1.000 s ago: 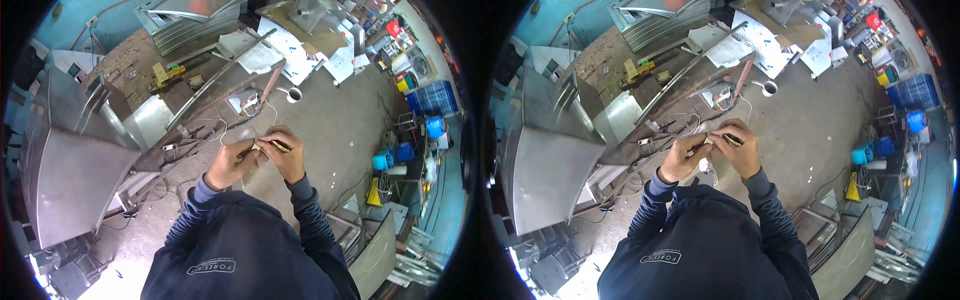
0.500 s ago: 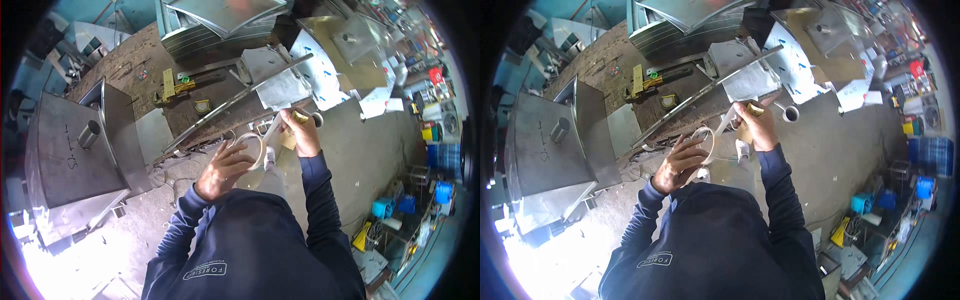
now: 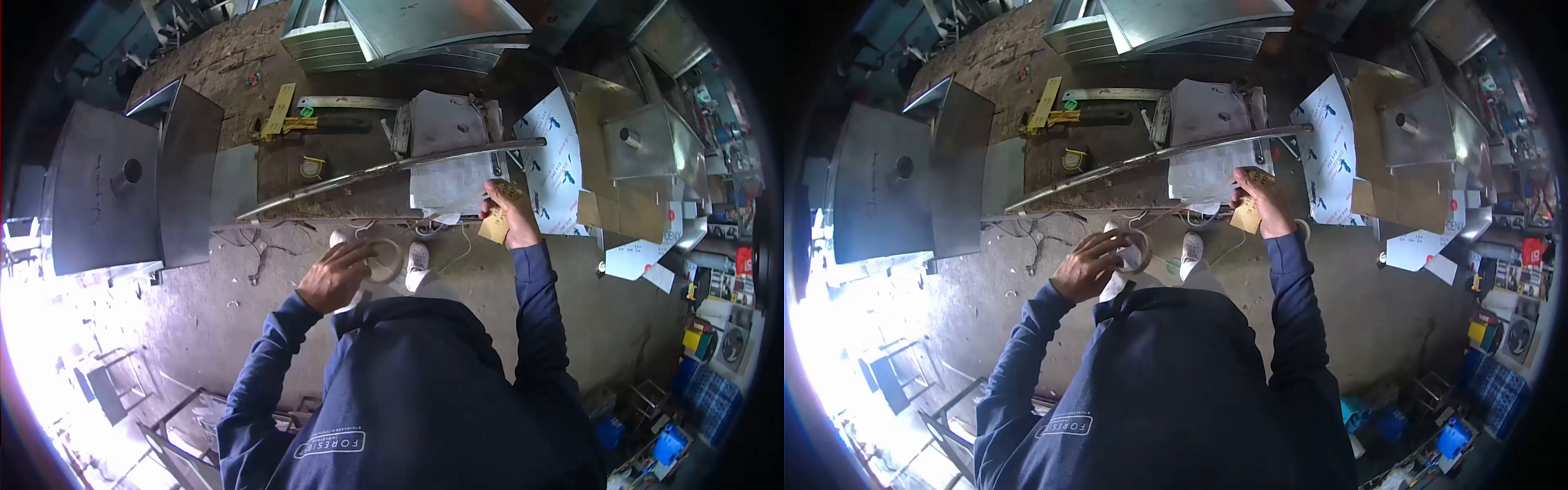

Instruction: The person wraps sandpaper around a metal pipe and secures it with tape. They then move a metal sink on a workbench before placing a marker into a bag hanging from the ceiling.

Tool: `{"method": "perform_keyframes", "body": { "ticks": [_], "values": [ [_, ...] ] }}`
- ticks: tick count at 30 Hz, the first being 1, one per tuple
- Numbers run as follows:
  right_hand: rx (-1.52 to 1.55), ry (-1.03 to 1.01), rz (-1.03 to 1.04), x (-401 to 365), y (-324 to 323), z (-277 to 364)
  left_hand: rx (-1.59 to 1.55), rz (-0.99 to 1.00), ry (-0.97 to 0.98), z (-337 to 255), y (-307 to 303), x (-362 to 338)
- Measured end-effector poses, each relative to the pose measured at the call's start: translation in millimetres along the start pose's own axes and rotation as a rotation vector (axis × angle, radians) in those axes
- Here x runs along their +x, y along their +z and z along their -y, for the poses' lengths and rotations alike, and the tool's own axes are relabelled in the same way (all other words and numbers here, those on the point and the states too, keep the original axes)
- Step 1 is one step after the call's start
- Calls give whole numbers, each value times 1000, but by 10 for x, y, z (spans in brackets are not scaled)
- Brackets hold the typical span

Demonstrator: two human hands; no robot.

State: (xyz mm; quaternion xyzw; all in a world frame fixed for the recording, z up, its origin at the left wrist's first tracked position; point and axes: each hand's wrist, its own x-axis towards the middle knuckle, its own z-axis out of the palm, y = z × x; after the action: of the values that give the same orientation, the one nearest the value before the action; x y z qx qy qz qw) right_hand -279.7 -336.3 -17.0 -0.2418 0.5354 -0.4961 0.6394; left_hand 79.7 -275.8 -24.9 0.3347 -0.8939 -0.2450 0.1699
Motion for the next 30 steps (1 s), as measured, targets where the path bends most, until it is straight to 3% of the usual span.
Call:
{"method": "perform_keyframes", "body": {
  "ticks": [7, 12, 13, 15, 17, 19, 22, 25, 27, 29, 30],
  "values": [
    [102, 52, 48, 93, -380, -349, -32, -89, -284, 113, 342, -242],
    [52, 57, 14, 3, -612, -642, -46, -86, -688, 83, 710, -726],
    [42, 70, -17, -38, -659, -703, -37, -75, -681, 98, 783, -860],
    [97, 97, -77, -161, -747, -816, 20, 196, -1160, 207, 928, -1170],
    [164, 97, -99, -292, -836, -899, 166, 195, -1160, 392, 1160, -1644],
    [195, 52, -150, -449, -1023, -1016, 135, 274, -1299, 472, 1136, -1747],
    [250, 51, -292, -805, -1244, -1139, 167, 414, -1334, 812, 1194, -2021],
    [241, 10, -482, -1282, -1472, -1306, 115, 583, -1392, 1623, 1377, -2396],
    [336, -32, -531, -1540, -1650, -1669, 213, 694, -1254, 1677, 1123, -2240],
    [392, -112, -606, -1850, -1751, -2043, 353, 388, -760, 2201, 1369, -2204],
    [371, -150, -654, -2034, -1747, -2227, -75, 446, -742, 1894, 1127, -1660]
  ]
}}
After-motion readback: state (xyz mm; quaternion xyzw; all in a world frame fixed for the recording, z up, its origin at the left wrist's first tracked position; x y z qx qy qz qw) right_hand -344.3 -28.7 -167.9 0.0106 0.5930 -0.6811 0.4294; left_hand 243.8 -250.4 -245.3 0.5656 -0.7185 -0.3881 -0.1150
